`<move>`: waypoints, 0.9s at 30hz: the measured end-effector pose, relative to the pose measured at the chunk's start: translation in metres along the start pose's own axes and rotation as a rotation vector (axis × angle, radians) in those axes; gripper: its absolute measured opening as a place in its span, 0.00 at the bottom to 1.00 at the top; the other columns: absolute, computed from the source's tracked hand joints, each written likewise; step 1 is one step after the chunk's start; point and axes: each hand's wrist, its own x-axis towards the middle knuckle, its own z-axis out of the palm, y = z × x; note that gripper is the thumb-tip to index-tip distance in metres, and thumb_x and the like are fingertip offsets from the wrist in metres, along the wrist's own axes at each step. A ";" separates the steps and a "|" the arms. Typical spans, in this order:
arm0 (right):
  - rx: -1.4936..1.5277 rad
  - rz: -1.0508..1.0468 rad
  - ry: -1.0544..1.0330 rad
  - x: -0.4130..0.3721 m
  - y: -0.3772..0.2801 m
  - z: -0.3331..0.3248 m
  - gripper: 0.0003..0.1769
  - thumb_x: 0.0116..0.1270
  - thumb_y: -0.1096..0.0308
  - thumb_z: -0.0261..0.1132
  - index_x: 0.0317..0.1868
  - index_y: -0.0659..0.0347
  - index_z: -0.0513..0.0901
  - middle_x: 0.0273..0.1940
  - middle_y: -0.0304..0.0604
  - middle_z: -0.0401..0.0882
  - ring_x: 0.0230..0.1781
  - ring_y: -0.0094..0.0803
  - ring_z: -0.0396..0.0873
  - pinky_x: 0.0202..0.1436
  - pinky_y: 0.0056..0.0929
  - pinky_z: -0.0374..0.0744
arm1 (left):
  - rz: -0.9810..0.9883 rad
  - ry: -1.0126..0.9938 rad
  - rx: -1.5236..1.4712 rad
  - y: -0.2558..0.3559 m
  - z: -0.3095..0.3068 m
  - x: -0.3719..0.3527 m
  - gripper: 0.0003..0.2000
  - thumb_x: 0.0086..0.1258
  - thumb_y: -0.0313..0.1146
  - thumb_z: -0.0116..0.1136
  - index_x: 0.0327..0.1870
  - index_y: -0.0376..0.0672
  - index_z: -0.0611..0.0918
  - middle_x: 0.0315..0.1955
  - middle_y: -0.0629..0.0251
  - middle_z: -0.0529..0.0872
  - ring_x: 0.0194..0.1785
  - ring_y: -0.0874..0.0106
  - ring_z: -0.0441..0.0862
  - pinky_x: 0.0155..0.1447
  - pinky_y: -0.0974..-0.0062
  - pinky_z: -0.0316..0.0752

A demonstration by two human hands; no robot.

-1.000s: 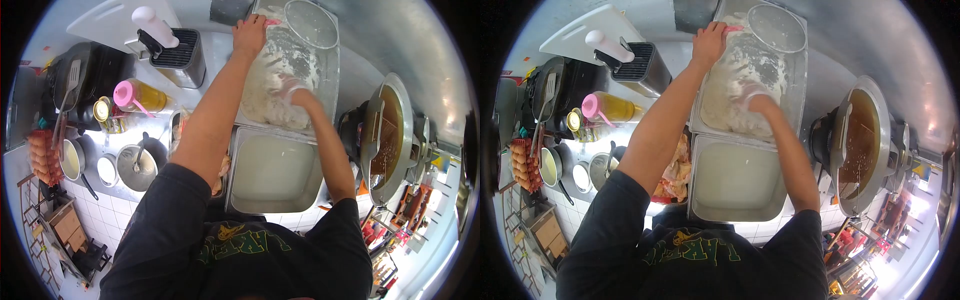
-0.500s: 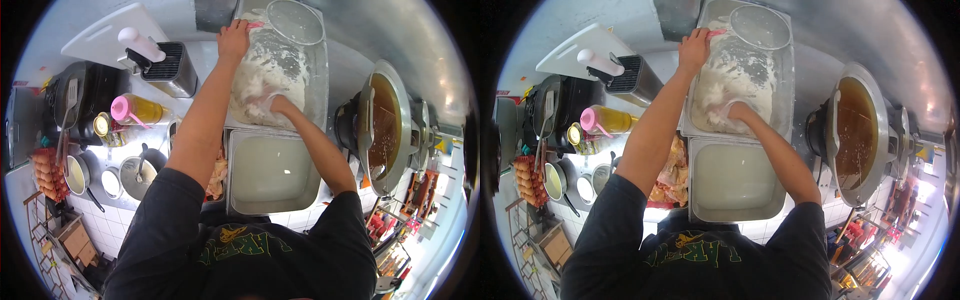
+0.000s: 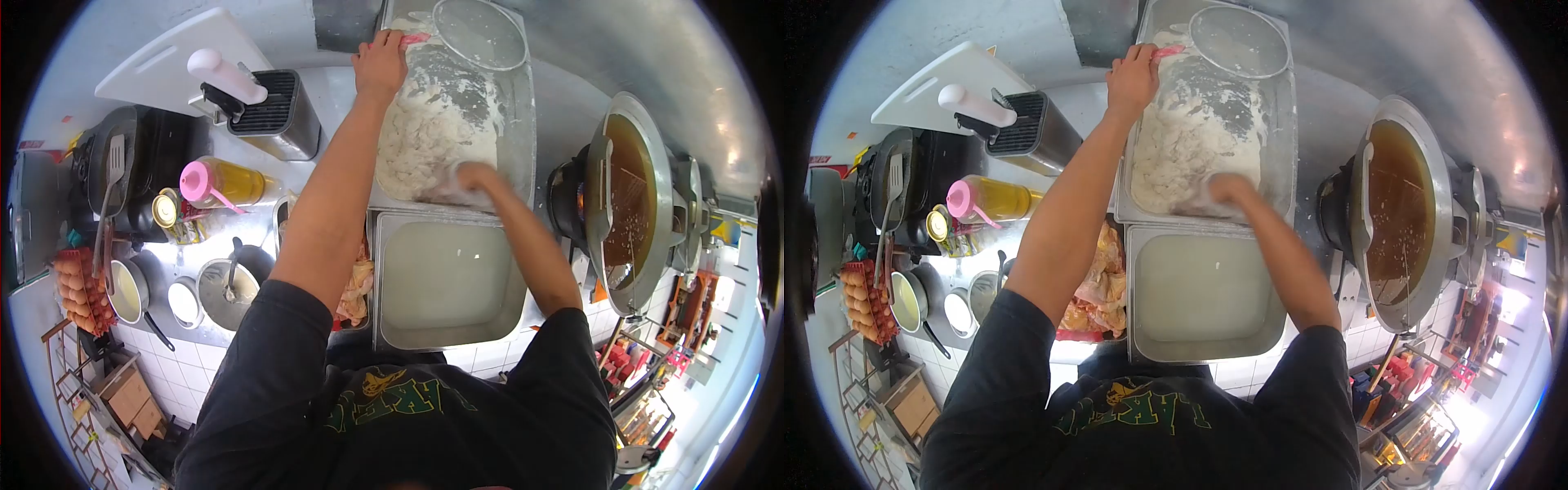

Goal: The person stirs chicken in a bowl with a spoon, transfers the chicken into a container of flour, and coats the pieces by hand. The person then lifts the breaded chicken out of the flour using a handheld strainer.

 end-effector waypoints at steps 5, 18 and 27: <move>0.440 -0.075 0.139 0.017 -0.028 0.016 0.58 0.50 0.39 0.72 0.70 0.72 0.61 0.66 0.64 0.67 0.67 0.51 0.67 0.69 0.35 0.65 | -0.031 -0.088 -0.052 0.004 -0.006 0.005 0.13 0.73 0.41 0.51 0.56 0.57 0.76 0.56 0.73 0.77 0.54 0.54 0.76 0.56 0.50 0.69; -0.385 -0.089 0.297 0.092 -0.035 -0.003 0.42 0.52 0.61 0.69 0.67 0.68 0.67 0.49 0.64 0.80 0.50 0.54 0.79 0.56 0.42 0.76 | -0.021 -0.092 0.012 0.003 -0.008 0.003 0.12 0.73 0.40 0.51 0.54 0.55 0.77 0.56 0.71 0.77 0.53 0.53 0.76 0.56 0.48 0.69; -0.222 -0.316 0.550 0.016 0.023 -0.028 0.53 0.50 0.47 0.74 0.69 0.70 0.62 0.61 0.71 0.71 0.60 0.56 0.73 0.66 0.37 0.70 | -0.031 -0.052 -0.019 0.001 -0.005 0.001 0.11 0.73 0.41 0.52 0.54 0.56 0.77 0.56 0.73 0.77 0.53 0.54 0.76 0.56 0.49 0.69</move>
